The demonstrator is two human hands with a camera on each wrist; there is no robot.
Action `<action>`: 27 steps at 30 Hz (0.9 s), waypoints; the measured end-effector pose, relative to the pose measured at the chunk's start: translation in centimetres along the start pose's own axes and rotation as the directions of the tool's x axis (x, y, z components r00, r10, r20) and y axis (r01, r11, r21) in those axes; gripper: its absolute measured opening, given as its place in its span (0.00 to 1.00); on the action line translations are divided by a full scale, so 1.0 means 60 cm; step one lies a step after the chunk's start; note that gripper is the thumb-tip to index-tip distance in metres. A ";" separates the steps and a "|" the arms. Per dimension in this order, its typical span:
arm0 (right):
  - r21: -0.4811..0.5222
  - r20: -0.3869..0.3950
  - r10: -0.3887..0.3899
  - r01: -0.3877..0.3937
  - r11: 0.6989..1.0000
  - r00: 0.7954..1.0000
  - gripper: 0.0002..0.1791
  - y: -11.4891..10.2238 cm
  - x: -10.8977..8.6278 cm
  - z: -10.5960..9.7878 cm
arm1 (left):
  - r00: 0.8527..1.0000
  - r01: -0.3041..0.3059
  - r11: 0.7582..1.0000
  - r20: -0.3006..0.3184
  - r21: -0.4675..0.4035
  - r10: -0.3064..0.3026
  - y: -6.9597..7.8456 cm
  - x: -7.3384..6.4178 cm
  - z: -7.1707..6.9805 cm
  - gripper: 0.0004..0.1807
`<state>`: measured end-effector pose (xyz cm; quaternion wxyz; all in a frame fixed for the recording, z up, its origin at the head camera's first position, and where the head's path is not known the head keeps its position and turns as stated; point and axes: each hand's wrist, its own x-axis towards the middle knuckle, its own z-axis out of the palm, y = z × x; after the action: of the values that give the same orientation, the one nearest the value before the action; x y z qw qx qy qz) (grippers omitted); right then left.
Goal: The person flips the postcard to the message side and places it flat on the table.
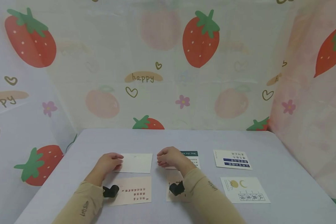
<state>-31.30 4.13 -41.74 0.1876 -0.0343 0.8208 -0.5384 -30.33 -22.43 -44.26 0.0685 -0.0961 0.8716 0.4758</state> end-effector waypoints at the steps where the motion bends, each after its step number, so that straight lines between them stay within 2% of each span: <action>1: -0.003 -0.002 -0.004 0.004 1.000 1.000 0.13 0.000 -0.001 -0.005 | 1.000 -0.002 1.000 0.002 -0.008 0.002 0.003 0.000 0.002 0.15; 15: 0.014 -0.032 -0.022 0.022 1.000 0.999 0.16 0.014 -0.017 -0.075 | 0.997 -0.043 0.996 0.054 -0.074 0.047 0.041 -0.004 0.030 0.15; 27: -0.024 -0.142 0.003 -0.006 1.000 0.990 0.16 0.050 -0.043 -0.134 | 0.995 -0.067 0.991 0.070 -0.113 0.075 0.057 -0.001 0.057 0.14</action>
<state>-31.21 13.05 -40.94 0.1297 0.0036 0.8386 -0.5291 -30.94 -17.74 -43.32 0.0783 -0.0510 0.8437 0.5286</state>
